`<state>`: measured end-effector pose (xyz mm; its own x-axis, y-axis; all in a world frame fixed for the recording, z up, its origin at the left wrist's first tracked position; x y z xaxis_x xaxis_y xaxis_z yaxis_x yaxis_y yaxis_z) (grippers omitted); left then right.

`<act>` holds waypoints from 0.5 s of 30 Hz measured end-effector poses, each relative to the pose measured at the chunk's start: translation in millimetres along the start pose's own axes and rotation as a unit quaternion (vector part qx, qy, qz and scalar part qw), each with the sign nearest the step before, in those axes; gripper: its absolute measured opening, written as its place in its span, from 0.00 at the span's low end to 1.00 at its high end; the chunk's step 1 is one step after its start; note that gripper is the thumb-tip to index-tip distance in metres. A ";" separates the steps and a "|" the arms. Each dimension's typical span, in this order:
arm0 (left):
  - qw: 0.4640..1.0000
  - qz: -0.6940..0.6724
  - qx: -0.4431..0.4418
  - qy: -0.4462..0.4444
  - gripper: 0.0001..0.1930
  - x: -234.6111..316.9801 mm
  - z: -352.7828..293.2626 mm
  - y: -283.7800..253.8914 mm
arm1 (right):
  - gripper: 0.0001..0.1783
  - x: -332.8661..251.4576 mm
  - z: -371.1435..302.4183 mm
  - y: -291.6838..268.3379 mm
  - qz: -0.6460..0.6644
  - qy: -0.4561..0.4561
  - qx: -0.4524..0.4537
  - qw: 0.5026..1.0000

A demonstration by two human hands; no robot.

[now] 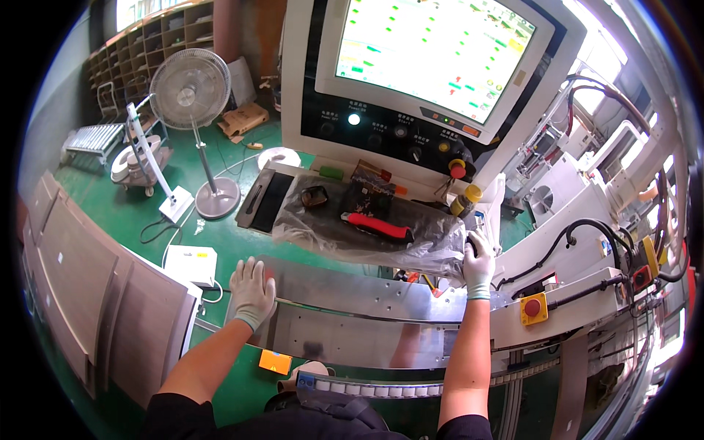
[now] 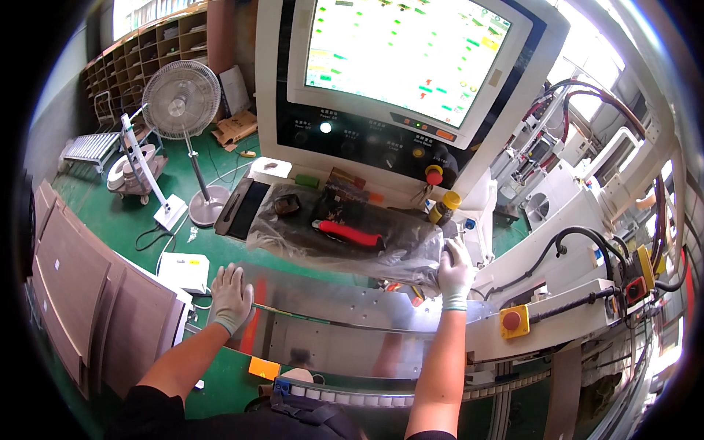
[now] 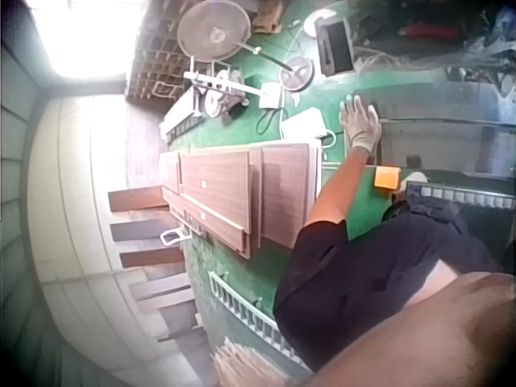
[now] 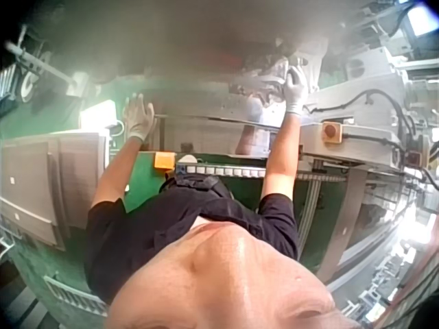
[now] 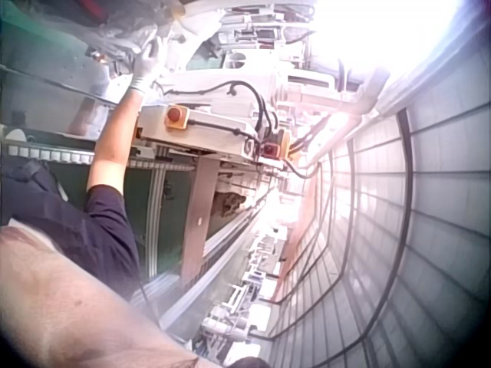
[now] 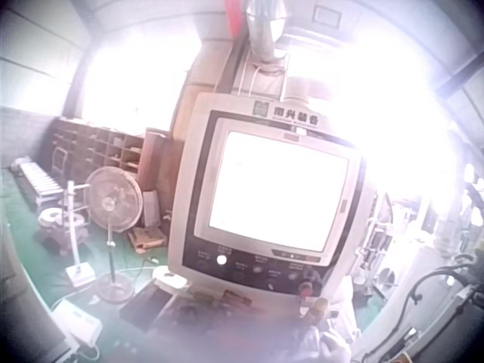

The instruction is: The person pushes a cart of wood panels to a processing machine, lifts one panel by hand, and feeds it into the conveyor system.

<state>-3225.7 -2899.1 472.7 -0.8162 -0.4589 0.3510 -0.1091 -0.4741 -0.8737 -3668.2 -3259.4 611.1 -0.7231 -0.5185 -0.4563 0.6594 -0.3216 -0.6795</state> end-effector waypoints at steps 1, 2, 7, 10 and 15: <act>1.000 -0.001 -0.001 0.000 0.30 -0.2 0.0 -0.1 | 0.18 0.2 0.1 0.2 -0.003 0.001 0.000 1.000; 1.000 0.000 -0.002 -0.001 0.30 -0.3 0.1 -0.1 | 0.19 0.5 0.0 0.3 -0.006 0.002 0.000 1.000; 1.000 0.000 0.001 -0.002 0.31 -0.6 0.6 1.6 | 0.20 5.4 -0.5 1.8 -0.022 -0.002 0.021 1.000; 1.000 0.000 0.001 -0.001 0.31 -0.9 1.1 1.7 | 0.20 8.9 1.2 4.4 -0.039 0.000 0.019 0.999; 1.000 -0.002 0.000 -0.004 0.30 0.1 1.1 -0.1 | 0.20 10.3 1.3 7.6 -0.059 0.017 0.013 0.998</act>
<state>-3225.1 -2900.0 473.2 -0.8114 -0.4630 0.3567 -0.1115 -0.4765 -0.8721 -3670.4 -3268.3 602.0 -0.8024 -0.4492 -0.3930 0.5740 -0.4003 -0.7144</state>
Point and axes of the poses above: each hand's wrist, its own z-axis towards the middle knuckle, its own y-axis out of the palm, x = y × z, the point moved 6 cm from there along z, towards the middle knuckle, and after that the axes turned 7 degrees about -z, right-handed, at the moved point
